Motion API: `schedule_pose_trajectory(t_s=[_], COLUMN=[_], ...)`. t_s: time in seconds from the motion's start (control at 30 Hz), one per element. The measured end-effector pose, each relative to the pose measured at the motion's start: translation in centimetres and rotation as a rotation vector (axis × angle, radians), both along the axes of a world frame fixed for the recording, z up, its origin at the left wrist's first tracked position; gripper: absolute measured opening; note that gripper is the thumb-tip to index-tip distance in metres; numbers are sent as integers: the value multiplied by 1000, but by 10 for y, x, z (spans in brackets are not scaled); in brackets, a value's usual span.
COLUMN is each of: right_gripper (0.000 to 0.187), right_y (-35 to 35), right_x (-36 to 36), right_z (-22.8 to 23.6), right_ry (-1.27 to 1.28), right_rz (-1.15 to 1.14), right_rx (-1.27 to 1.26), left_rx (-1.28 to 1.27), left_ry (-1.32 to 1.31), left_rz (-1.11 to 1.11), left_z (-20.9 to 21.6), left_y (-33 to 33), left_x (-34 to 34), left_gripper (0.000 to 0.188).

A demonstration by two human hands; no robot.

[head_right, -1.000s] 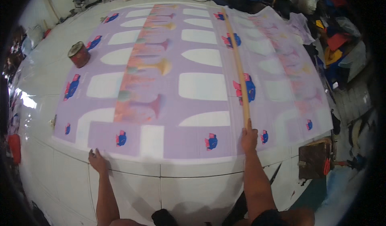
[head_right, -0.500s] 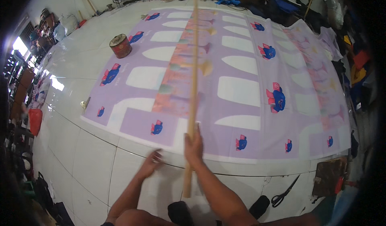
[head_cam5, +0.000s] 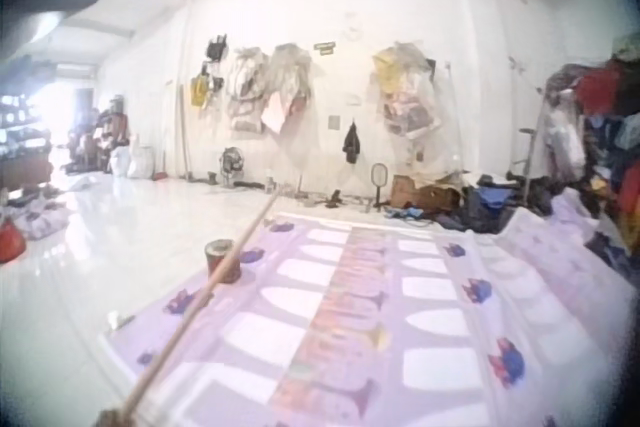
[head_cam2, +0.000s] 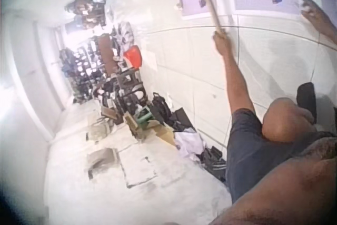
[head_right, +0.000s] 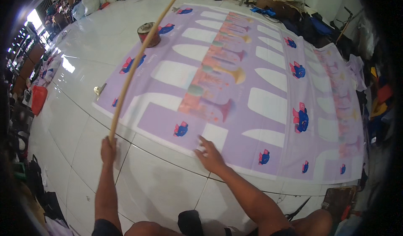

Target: The person measures a large piece of patterned purple fabric using a wooden rod and cuts a strip from it using shears while working on the floor. The person then applies double-sided adhesive tape and a flat wooden strip to the edge of the fabric.

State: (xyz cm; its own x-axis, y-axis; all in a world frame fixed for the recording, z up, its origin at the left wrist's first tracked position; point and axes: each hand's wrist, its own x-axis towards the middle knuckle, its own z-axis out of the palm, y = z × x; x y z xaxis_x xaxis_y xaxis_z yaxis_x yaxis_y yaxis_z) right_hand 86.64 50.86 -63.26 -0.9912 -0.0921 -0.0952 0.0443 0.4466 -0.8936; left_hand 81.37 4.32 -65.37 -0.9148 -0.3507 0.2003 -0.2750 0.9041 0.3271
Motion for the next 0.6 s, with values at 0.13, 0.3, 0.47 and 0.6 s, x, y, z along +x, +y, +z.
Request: schedule_pose_trajectory(t_s=[0.13, 0.3, 0.47, 0.6], right_gripper=[60, 59, 55, 47], right_y=[88, 119, 104, 106], right_x=[69, 103, 110, 113], right_z=[-26, -16, -14, -9], right_ry=[-32, -115, -81, -118], right_rz=[-137, -238, -239, -164], right_rx=[201, 338, 281, 356], left_rx=[-81, -195, -248, -223], left_ry=[1, -8, -197, -172], left_rz=[-26, -45, -67, -88], left_z=[2, -8, -4, -14], left_y=[-31, -31, -39, -31], left_x=[-31, -54, -81, -83], left_gripper=[43, 42, 46, 51])
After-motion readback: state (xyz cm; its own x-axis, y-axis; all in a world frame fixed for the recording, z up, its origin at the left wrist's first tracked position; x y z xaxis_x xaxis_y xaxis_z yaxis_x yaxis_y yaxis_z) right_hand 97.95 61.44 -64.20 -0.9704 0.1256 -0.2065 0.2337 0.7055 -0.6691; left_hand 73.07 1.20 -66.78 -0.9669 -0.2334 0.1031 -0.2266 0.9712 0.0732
